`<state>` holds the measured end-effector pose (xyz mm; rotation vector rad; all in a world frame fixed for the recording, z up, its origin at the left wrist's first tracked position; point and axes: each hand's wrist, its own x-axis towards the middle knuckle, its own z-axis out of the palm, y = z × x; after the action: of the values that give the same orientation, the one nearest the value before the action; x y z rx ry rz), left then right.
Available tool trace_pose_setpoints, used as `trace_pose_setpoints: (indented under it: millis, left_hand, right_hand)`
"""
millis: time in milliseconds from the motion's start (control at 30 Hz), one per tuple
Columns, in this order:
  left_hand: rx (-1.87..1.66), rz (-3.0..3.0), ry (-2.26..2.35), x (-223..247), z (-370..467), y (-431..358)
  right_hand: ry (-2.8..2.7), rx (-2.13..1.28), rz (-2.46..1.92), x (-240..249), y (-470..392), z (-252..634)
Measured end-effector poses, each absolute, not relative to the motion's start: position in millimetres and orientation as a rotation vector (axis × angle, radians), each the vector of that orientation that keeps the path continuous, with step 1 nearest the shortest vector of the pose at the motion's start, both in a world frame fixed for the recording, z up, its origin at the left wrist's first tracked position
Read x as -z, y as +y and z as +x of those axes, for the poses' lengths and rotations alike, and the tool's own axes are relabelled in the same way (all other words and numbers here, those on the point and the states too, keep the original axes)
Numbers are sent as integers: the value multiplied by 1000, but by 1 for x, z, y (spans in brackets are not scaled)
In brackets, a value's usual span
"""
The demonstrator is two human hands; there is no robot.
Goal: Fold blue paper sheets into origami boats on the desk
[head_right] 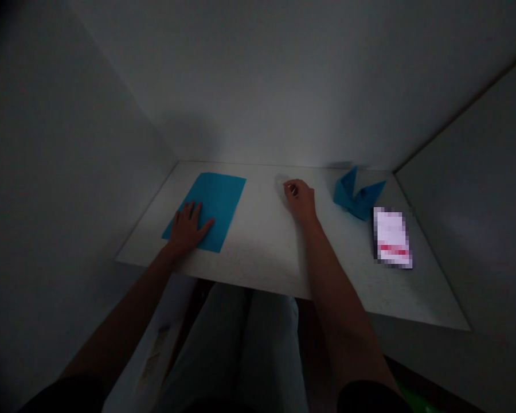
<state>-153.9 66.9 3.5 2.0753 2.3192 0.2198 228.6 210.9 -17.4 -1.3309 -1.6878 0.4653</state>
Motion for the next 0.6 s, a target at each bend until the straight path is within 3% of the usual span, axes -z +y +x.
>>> trace_pose_setpoints:
  millis: [367, 467, 600]
  left_hand:
    - [-340, 2169, 2284, -2, -232, 35]
    - [-580, 2258, 2218, -18, -195, 60]
    - [-830, 2568, 1651, -71, -62, 101]
  right_hand:
    - [-1591, -651, -1289, 20, 210, 222]
    - [-1582, -668, -1312, 22, 213, 221]
    - [-1574, -686, -1292, 24, 214, 221]
